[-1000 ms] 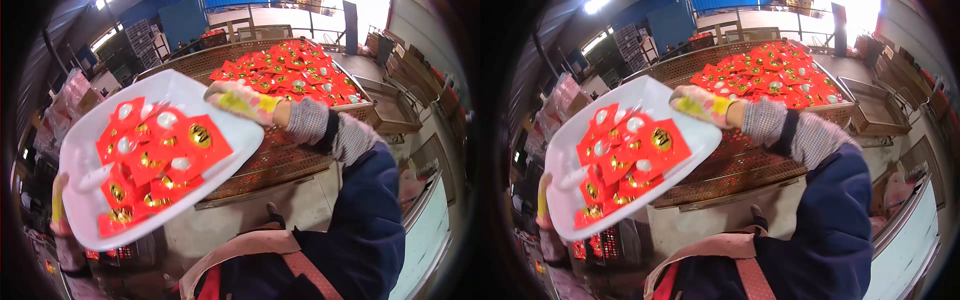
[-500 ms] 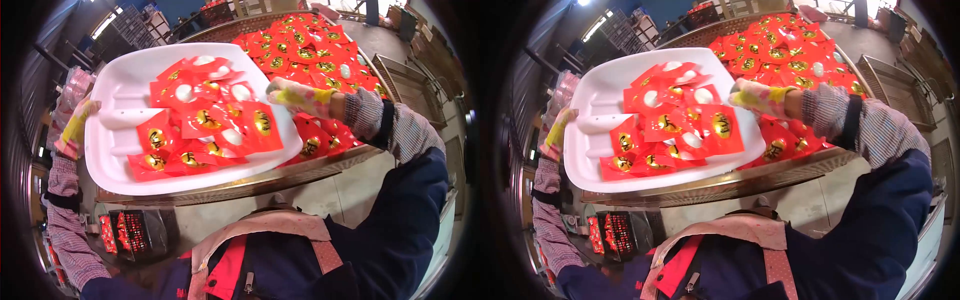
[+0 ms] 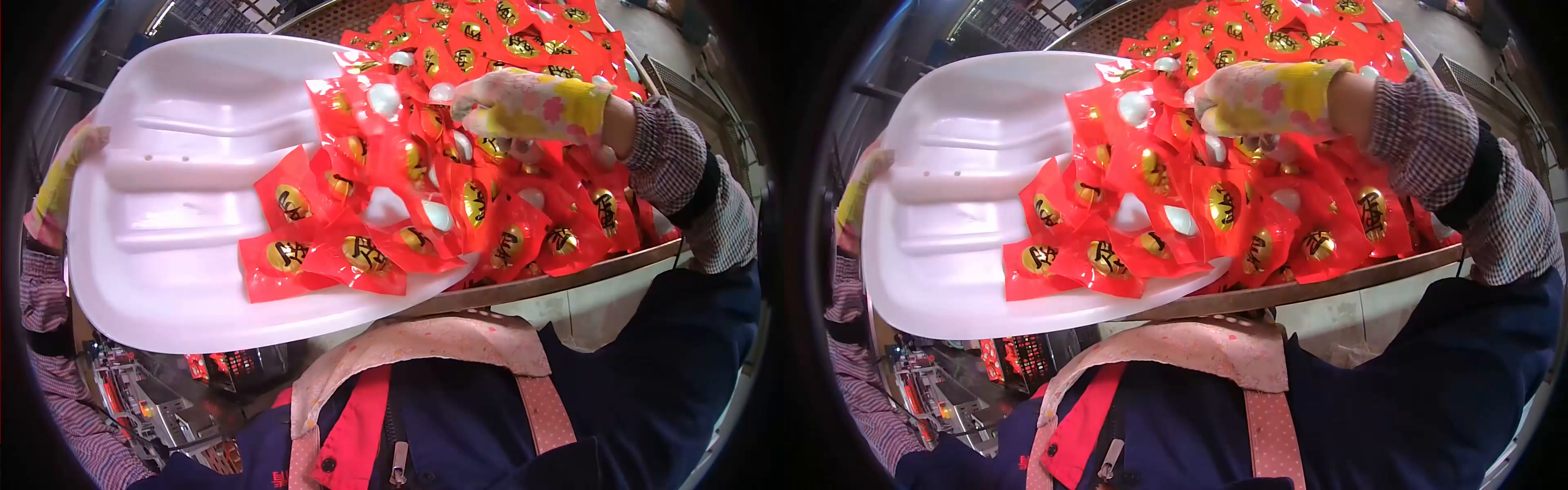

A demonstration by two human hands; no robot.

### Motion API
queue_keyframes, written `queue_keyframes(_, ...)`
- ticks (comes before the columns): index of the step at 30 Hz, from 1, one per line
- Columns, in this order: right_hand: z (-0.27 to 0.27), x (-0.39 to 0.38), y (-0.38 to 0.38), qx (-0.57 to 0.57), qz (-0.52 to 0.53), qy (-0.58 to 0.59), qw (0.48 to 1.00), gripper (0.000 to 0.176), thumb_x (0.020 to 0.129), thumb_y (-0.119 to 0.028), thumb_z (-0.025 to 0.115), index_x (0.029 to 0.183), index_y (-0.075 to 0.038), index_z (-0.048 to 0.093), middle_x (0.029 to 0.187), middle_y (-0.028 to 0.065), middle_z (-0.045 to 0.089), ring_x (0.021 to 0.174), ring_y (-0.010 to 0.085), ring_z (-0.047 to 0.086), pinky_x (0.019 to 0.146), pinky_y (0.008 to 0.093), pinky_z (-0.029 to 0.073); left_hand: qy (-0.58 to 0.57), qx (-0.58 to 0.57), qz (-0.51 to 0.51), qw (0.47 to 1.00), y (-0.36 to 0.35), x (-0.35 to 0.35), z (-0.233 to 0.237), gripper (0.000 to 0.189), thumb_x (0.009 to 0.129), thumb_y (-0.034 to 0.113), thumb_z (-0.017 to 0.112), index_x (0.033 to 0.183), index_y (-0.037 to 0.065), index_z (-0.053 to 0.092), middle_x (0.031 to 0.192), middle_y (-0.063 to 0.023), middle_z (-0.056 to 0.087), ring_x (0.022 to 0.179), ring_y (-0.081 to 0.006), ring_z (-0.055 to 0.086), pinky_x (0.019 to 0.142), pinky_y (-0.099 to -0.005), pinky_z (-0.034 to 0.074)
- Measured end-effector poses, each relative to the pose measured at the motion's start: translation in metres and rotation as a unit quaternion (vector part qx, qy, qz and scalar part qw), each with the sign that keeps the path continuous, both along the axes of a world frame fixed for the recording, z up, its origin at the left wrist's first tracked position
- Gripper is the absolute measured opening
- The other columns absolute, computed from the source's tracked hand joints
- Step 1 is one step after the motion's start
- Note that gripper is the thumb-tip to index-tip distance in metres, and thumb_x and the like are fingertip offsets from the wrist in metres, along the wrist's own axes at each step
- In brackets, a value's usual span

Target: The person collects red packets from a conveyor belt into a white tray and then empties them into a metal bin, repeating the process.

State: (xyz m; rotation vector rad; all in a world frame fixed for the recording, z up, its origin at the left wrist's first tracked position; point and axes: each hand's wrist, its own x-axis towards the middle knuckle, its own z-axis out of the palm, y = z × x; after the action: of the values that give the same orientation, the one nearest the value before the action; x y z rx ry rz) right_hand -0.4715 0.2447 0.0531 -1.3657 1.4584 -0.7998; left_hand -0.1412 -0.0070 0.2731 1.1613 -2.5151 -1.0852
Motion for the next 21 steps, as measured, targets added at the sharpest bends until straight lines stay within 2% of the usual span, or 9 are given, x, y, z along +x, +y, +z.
queue_keyframes(5,0.007,0.006,0.001,0.069,0.030,0.220,0.973,0.015,0.087,-0.015,0.052,0.094,-0.002,0.054,0.060,0.0030,0.053,0.050,0.0118,0.056,0.046,0.0257,0.044,-0.138,-0.191,-0.051,0.970,-0.037,0.021,0.055,0.053,0.082,0.023,0.061,0.127,-0.003,0.052,0.111,-0.0087,0.060,0.098,-0.0196,0.057,0.084,-0.0315,0.045)
queue_keyframes(6,0.010,0.008,0.003,0.043,0.043,0.218,0.974,0.017,0.086,-0.015,0.054,0.096,-0.002,0.054,0.057,0.0045,0.052,0.050,0.0122,0.057,0.049,0.0283,0.045,-0.128,0.024,0.259,0.957,-0.034,-0.002,0.062,0.052,0.083,0.022,0.061,0.128,-0.003,0.051,0.112,-0.0083,0.060,0.098,-0.0193,0.057,0.084,-0.0313,0.045)
queue_keyframes(7,0.016,0.010,0.003,0.044,0.049,0.222,0.973,0.017,0.086,-0.015,0.054,0.096,-0.002,0.054,0.057,0.0045,0.052,0.050,0.0122,0.057,0.049,0.0283,0.045,0.004,0.138,0.594,0.793,-0.030,-0.025,0.068,0.051,0.085,0.022,0.060,0.128,-0.002,0.050,0.113,-0.0080,0.059,0.098,-0.0190,0.057,0.083,-0.0311,0.045)
queue_keyframes(8,0.024,0.012,0.003,0.075,0.042,0.226,0.970,0.018,0.086,-0.016,0.055,0.098,-0.002,0.054,0.059,0.0048,0.052,0.050,0.0125,0.058,0.050,0.0287,0.046,0.003,0.012,0.287,0.958,-0.066,0.035,0.057,0.050,0.085,0.020,0.059,0.129,-0.002,0.050,0.114,-0.0077,0.059,0.098,-0.0181,0.056,0.082,-0.0304,0.045)
queue_keyframes(9,0.029,0.017,0.002,0.106,0.035,0.230,0.967,0.021,0.086,-0.016,0.055,0.101,-0.002,0.054,0.060,0.0051,0.053,0.049,0.0128,0.058,0.051,0.0291,0.046,0.003,-0.118,-0.058,0.991,-0.084,0.073,0.049,0.048,0.086,0.017,0.058,0.129,-0.002,0.050,0.115,-0.0074,0.058,0.098,-0.0171,0.056,0.082,-0.0298,0.045)
queue_keyframes(13,0.029,0.057,-0.019,0.106,0.036,0.273,0.956,0.031,0.086,-0.022,0.059,0.110,-0.002,0.055,0.073,0.0102,0.060,0.058,0.0181,0.063,0.055,0.0305,0.048,-0.016,-0.160,-0.136,0.978,-0.089,0.074,0.038,0.050,0.087,0.014,0.058,0.133,0.000,0.047,0.119,-0.0074,0.057,0.100,-0.0155,0.054,0.084,-0.0272,0.044)
queue_keyframes(15,-0.028,0.071,-0.033,-0.181,0.092,0.431,0.879,0.040,0.087,-0.034,0.059,0.115,-0.006,0.056,0.101,0.0142,0.062,0.087,0.0263,0.064,0.068,0.0384,0.051,-0.051,-0.151,-0.117,0.980,-0.071,0.038,0.059,0.050,0.086,0.015,0.058,0.132,-0.001,0.048,0.117,-0.0071,0.057,0.099,-0.0167,0.054,0.086,-0.0291,0.043)
queue_keyframes(16,-0.052,0.087,-0.035,-0.179,0.119,0.469,0.856,0.043,0.087,-0.039,0.058,0.117,-0.010,0.056,0.113,0.0135,0.058,0.101,0.0287,0.057,0.077,0.0429,0.048,0.013,0.040,0.303,0.952,-0.041,-0.012,0.069,0.050,0.085,0.015,0.058,0.131,-0.001,0.049,0.117,-0.0076,0.057,0.101,-0.0178,0.053,0.088,-0.0301,0.042)
queue_keyframes(21,-0.058,0.133,-0.006,-0.158,0.274,0.468,0.825,0.042,0.086,-0.044,0.055,0.120,-0.020,0.057,0.132,0.0040,0.050,0.125,0.0290,0.041,0.101,0.0473,0.033,0.031,0.002,0.049,0.998,-0.076,0.122,0.021,0.053,0.087,0.027,0.055,0.132,0.001,0.047,0.120,-0.0110,0.056,0.104,-0.0212,0.054,0.090,-0.0364,0.042)
